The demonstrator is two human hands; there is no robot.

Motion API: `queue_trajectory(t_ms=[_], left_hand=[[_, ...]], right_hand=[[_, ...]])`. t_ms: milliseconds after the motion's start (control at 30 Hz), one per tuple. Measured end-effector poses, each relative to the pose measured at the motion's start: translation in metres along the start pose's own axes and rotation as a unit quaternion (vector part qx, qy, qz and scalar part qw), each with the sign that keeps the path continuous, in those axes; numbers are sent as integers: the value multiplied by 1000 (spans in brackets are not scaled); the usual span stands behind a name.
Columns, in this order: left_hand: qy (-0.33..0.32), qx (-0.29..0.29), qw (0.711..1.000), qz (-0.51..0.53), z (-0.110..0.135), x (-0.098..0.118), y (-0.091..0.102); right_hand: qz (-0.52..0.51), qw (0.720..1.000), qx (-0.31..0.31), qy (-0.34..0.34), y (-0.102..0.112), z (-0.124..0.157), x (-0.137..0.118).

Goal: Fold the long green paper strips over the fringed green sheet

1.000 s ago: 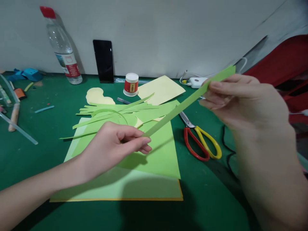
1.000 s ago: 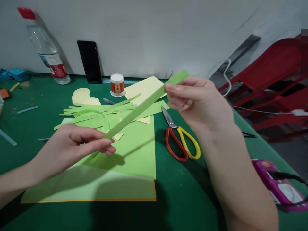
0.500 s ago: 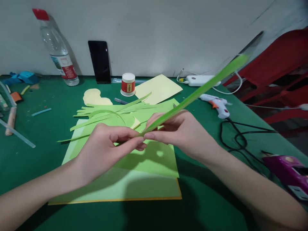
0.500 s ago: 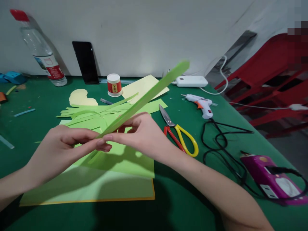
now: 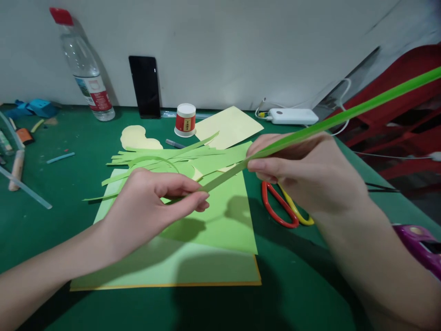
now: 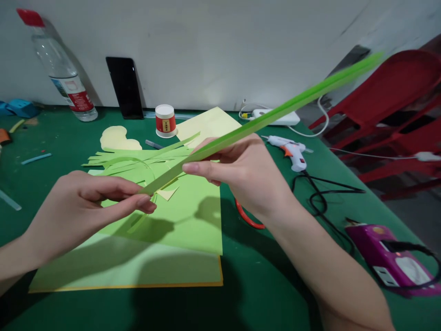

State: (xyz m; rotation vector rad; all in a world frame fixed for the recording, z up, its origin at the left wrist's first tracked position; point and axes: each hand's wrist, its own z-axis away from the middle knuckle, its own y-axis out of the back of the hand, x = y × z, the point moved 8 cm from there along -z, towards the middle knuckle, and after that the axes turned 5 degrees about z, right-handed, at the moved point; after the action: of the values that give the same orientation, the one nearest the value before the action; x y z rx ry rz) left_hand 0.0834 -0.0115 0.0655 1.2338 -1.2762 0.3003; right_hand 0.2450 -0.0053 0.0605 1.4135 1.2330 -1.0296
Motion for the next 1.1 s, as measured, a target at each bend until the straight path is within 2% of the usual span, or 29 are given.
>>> queue_trajectory(t_ms=[100, 300, 600, 767, 833, 933, 1100], left_hand=[[7, -7, 1000, 2, 1, -1, 0], [-2, 11, 1000, -12, 0, -2, 5], [7, 28, 999, 27, -2, -4, 8], [9, 67, 997, 29, -1, -8, 17], [-14, 87, 996, -9, -2, -9, 20], [-96, 116, 986, -77, -4, -7, 19], [-230, 94, 946, -206, 3, -1, 2]], right_hand=[[2, 1000, 11, -5, 6, -3, 0], [-9, 994, 110, 13, 45, -13, -4], [8, 991, 135, 7, 53, -17, -4], [-41, 976, 215, 5, 97, -22, -10], [-57, 974, 219, -22, 107, -26, -6], [-85, 977, 184, -66, 97, -29, 5], [-162, 973, 34, -163, 37, -30, 32]])
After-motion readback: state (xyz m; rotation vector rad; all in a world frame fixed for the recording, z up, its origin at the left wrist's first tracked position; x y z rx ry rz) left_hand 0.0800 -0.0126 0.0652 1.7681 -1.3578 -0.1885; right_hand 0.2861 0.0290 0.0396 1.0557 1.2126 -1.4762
